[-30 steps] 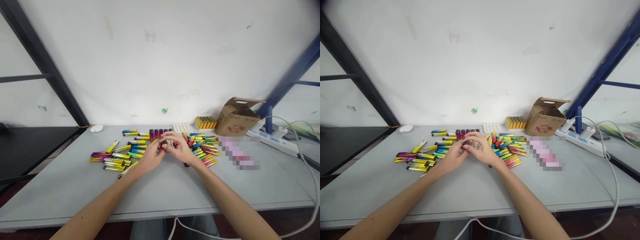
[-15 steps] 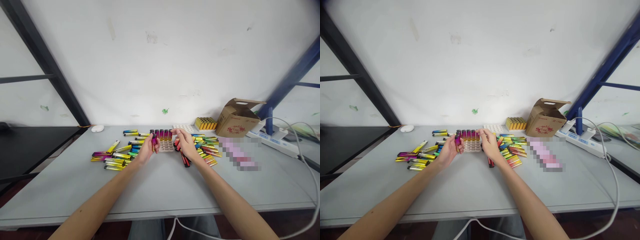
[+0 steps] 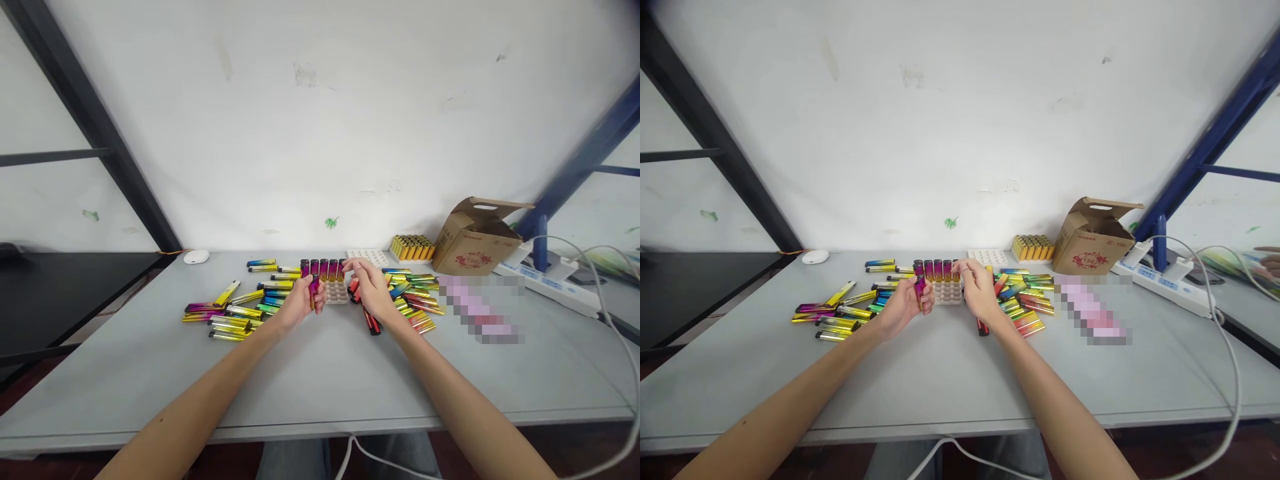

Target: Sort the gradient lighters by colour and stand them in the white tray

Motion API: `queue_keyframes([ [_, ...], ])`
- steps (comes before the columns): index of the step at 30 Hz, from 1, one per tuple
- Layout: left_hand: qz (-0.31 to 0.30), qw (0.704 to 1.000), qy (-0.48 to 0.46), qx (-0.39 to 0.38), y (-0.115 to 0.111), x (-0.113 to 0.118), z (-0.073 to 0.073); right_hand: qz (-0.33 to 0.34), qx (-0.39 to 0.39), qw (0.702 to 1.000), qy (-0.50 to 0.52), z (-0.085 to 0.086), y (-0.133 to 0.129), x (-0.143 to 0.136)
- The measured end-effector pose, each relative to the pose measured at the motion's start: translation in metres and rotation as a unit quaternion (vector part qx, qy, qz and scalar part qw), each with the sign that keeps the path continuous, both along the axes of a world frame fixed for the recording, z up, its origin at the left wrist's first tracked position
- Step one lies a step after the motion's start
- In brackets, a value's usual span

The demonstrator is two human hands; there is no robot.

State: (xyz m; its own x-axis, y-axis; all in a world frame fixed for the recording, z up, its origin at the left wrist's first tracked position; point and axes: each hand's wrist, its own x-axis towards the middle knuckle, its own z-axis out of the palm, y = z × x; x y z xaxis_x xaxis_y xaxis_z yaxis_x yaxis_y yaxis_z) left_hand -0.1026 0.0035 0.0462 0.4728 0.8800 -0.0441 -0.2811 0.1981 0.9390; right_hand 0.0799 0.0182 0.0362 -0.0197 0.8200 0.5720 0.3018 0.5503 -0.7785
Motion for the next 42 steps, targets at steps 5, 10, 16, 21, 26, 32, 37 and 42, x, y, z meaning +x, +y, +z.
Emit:
queue_keyframes([
  [5, 0.027, 0.999, 0.007, -0.027, 0.000, 0.001, 0.000, -0.006, 0.008, 1.000, 0.008, 0.000, 0.001, 0.001],
  [10, 0.056, 0.998, 0.003, -0.034, 0.002, 0.000, -0.002, -0.008, 0.010, 1.000, 0.010, 0.001, 0.000, 0.001],
  [16, 0.055, 0.997, -0.008, -0.046, 0.003, 0.002, -0.002, -0.004, 0.005, 1.000, 0.011, 0.001, -0.001, 0.000],
  [21, 0.055, 0.997, -0.005, -0.060, 0.002, 0.004, 0.000, -0.003, 0.002, 1.000, 0.014, 0.001, 0.000, 0.000],
  [26, 0.030, 0.997, -0.029, -0.061, 0.002, 0.003, -0.001, -0.006, 0.002, 1.000, 0.008, 0.001, -0.001, 0.000],
  [32, 0.000, 0.999, -0.038, -0.030, 0.003, 0.001, -0.006, -0.011, 0.008, 1.000, 0.005, 0.004, -0.003, 0.000],
  [37, -0.065, 0.997, -0.033, -0.009, 0.003, 0.000, -0.011, 0.029, -0.009, 0.999, -0.024, 0.008, -0.010, -0.005],
  [42, -0.093, 0.995, -0.031, 0.016, -0.001, 0.001, -0.011, 0.114, -0.022, 0.992, -0.058, 0.011, -0.020, -0.013],
])
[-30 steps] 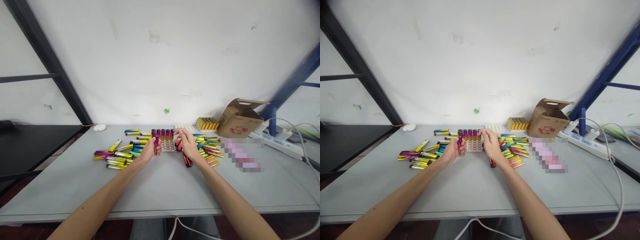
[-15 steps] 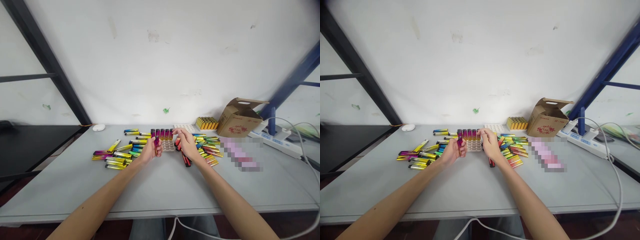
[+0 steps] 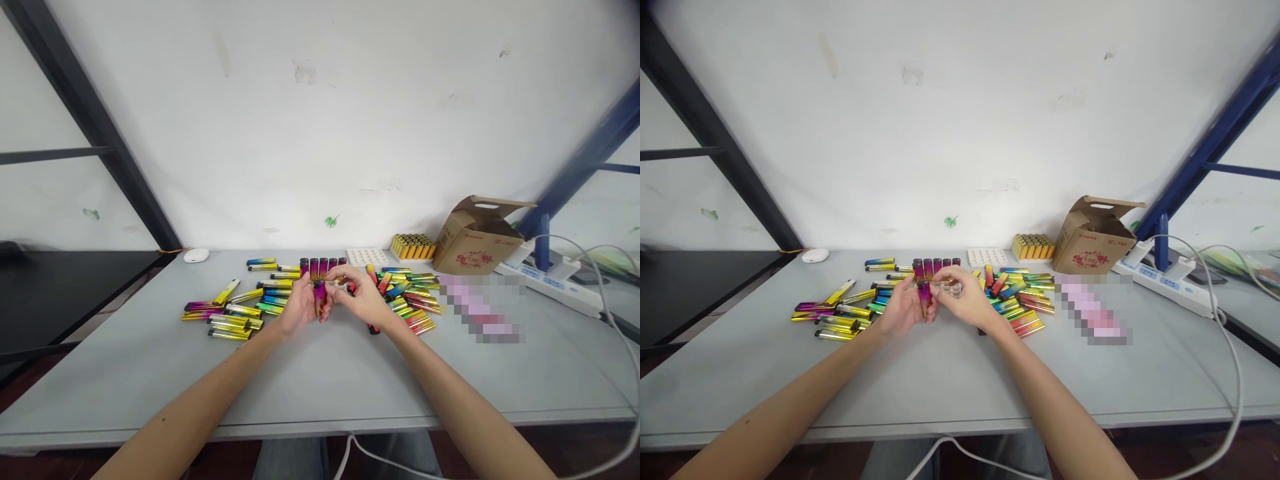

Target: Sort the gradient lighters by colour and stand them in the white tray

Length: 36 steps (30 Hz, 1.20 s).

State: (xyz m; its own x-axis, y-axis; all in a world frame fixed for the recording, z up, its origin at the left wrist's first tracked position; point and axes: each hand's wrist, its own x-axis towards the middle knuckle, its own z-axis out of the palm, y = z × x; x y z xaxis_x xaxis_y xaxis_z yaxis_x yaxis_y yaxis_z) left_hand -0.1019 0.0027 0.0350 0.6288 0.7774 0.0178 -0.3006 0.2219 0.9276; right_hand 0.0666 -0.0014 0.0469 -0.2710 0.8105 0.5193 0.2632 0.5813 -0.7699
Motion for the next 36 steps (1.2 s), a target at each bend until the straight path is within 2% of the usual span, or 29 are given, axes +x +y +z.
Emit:
queue_keyframes([
  [4, -0.003, 1.000, 0.010, 0.000, -0.002, 0.001, 0.000, 0.042, -0.043, 0.998, 0.023, -0.005, -0.001, -0.003],
  [8, -0.027, 0.999, -0.002, -0.025, -0.002, 0.002, 0.002, 0.082, -0.125, 0.985, 0.081, -0.009, 0.000, -0.007],
  [10, -0.020, 1.000, -0.006, -0.023, 0.000, 0.000, 0.005, 0.083, -0.142, 0.981, 0.102, -0.009, 0.001, -0.008],
  [12, 0.028, 0.999, 0.016, -0.013, 0.002, -0.004, 0.010, 0.053, -0.122, 0.983, 0.127, -0.008, 0.003, -0.008],
  [15, 0.175, 0.980, 0.087, 0.028, 0.010, -0.014, 0.017, -0.010, -0.073, 0.983, 0.167, -0.007, 0.009, -0.006],
  [18, 0.336, 0.929, 0.123, 0.094, 0.020, -0.028, 0.023, -0.048, -0.062, 0.980, 0.181, -0.010, 0.014, -0.006],
  [22, 0.461, 0.869, 0.119, 0.131, 0.033, -0.044, 0.026, -0.109, -0.049, 0.982, 0.147, -0.019, 0.018, -0.013],
  [24, 0.491, 0.849, 0.141, 0.135, 0.039, -0.049, 0.023, -0.129, -0.026, 0.986, 0.104, -0.023, 0.018, -0.019],
  [28, 0.509, 0.824, 0.196, 0.154, 0.048, -0.053, 0.016, -0.135, 0.013, 0.990, 0.050, -0.028, 0.019, -0.027],
  [32, 0.519, 0.795, 0.268, 0.166, 0.047, -0.054, 0.012, -0.131, 0.003, 0.991, 0.024, -0.035, 0.025, -0.028],
  [36, 0.517, 0.780, 0.309, 0.173, 0.044, -0.054, 0.011, -0.140, -0.004, 0.990, -0.001, -0.040, 0.029, -0.026],
])
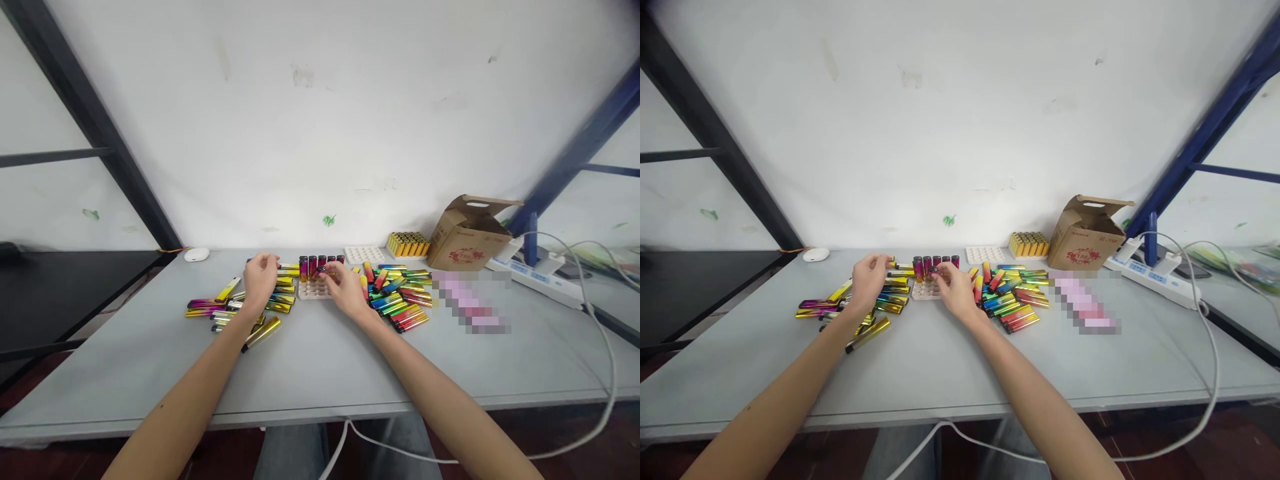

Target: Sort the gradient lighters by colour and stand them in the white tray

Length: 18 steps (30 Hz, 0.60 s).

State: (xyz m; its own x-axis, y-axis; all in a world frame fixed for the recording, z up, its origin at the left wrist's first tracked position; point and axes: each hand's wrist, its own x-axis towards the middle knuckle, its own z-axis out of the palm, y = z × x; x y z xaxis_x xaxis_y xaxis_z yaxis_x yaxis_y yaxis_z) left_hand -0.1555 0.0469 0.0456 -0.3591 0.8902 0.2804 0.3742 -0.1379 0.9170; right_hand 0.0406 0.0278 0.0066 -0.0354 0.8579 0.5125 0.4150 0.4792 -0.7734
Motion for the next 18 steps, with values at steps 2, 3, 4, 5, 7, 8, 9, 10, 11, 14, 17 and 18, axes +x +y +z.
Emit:
queue_keyframes([
  [2, -0.001, 1.000, 0.012, -0.001, 0.000, 0.000, -0.002, -0.001, -0.001, 1.000, -0.009, -0.001, 0.001, 0.000],
  [3, -0.001, 1.000, 0.018, 0.002, 0.000, 0.000, -0.002, -0.003, -0.002, 1.000, -0.017, 0.000, 0.002, 0.000],
  [4, -0.001, 1.000, 0.023, 0.006, 0.000, 0.000, -0.003, -0.008, -0.003, 1.000, -0.029, 0.000, 0.002, -0.001],
  [5, -0.001, 1.000, 0.027, 0.009, 0.001, 0.000, -0.004, -0.014, -0.004, 0.999, -0.043, 0.001, 0.003, -0.002],
  [7, 0.002, 0.999, 0.032, 0.014, 0.002, -0.001, -0.006, -0.032, -0.005, 0.997, -0.072, 0.003, 0.004, -0.004],
  [8, 0.003, 0.999, 0.034, 0.016, 0.003, -0.001, -0.006, -0.043, -0.003, 0.995, -0.085, 0.005, 0.004, -0.005],
  [9, 0.003, 0.999, 0.036, 0.017, 0.003, -0.002, -0.007, -0.053, 0.000, 0.994, -0.096, 0.006, 0.004, -0.006],
  [10, 0.002, 0.999, 0.038, 0.021, 0.004, -0.002, -0.008, -0.063, 0.003, 0.992, -0.105, 0.007, 0.004, -0.007],
  [11, 0.001, 0.999, 0.041, 0.025, 0.005, -0.002, -0.008, -0.073, 0.005, 0.991, -0.115, 0.008, 0.005, -0.007],
  [14, -0.005, 0.998, 0.051, 0.037, 0.007, -0.002, -0.011, -0.105, -0.001, 0.983, -0.152, 0.009, 0.006, -0.009],
  [17, -0.007, 0.997, 0.060, 0.041, 0.007, -0.002, -0.011, -0.135, -0.013, 0.972, -0.194, 0.007, 0.007, -0.008],
  [18, -0.007, 0.997, 0.063, 0.041, 0.007, -0.002, -0.011, -0.140, -0.011, 0.969, -0.203, 0.007, 0.007, -0.007],
])
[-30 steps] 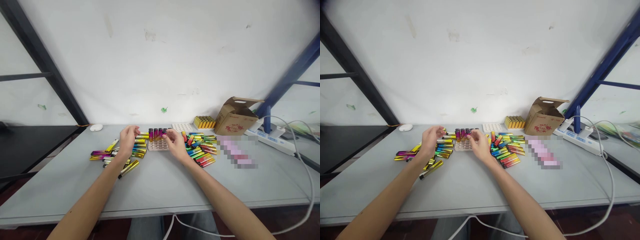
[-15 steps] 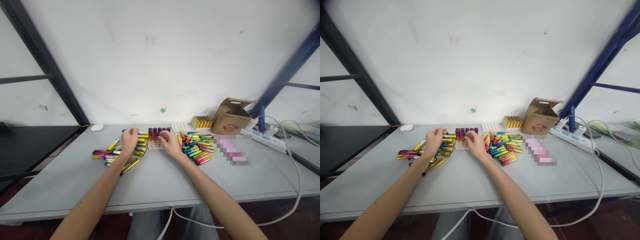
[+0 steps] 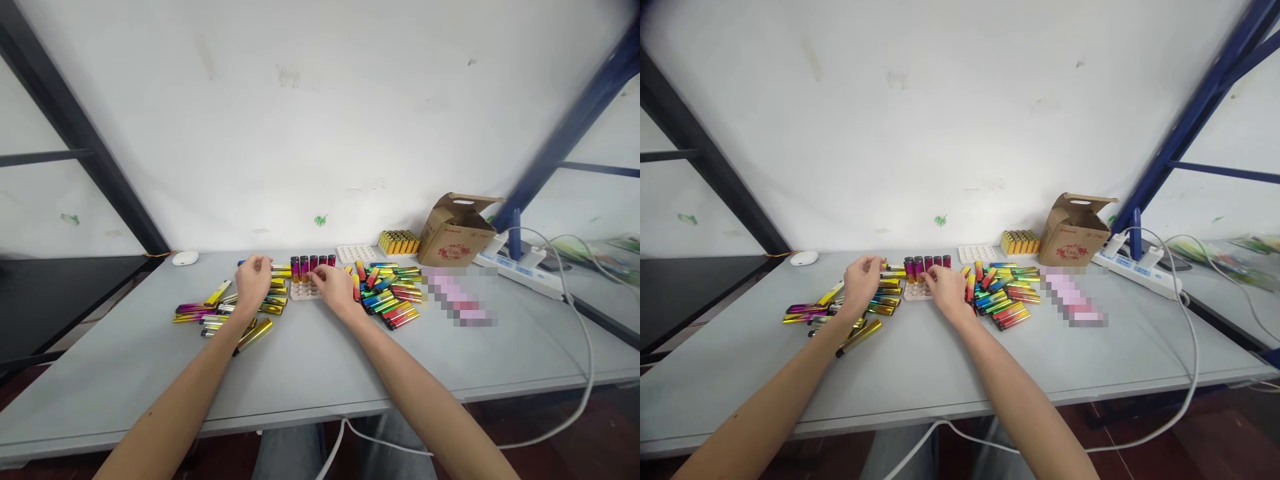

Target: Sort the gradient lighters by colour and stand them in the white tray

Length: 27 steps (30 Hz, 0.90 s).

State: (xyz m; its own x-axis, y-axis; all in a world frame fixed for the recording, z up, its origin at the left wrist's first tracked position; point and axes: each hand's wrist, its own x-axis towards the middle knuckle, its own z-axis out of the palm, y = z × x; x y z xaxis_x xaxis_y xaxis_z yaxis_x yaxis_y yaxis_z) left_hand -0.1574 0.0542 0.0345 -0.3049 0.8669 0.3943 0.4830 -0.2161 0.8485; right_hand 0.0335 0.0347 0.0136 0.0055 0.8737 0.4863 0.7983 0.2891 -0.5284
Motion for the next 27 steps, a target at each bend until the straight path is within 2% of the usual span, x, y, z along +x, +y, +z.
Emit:
queue_keyframes([
  [6, -0.001, 0.997, 0.070, 0.021, -0.002, 0.000, 0.002, 0.017, 0.049, 0.999, -0.006, 0.017, -0.008, 0.009],
  [11, -0.024, 0.980, 0.193, 0.050, -0.006, 0.009, -0.007, -0.003, 0.092, 0.992, 0.088, 0.031, 0.000, 0.045],
  [15, -0.047, 0.959, 0.281, 0.008, -0.016, 0.022, -0.014, -0.012, 0.073, 0.997, 0.025, 0.022, 0.010, 0.082],
  [18, -0.042, 0.949, 0.311, -0.019, -0.022, 0.028, -0.015, -0.030, 0.050, 0.998, -0.014, 0.011, 0.015, 0.097],
  [23, -0.029, 0.953, 0.297, -0.047, -0.020, 0.022, -0.006, 0.017, 0.057, 0.998, 0.001, 0.008, 0.016, 0.098],
  [25, -0.019, 0.946, 0.314, -0.076, -0.019, 0.014, 0.000, 0.028, 0.058, 0.998, 0.004, 0.009, 0.016, 0.096],
  [27, 0.017, 0.932, 0.346, -0.107, -0.017, 0.003, 0.005, 0.030, 0.057, 0.998, 0.004, 0.010, 0.016, 0.096],
])
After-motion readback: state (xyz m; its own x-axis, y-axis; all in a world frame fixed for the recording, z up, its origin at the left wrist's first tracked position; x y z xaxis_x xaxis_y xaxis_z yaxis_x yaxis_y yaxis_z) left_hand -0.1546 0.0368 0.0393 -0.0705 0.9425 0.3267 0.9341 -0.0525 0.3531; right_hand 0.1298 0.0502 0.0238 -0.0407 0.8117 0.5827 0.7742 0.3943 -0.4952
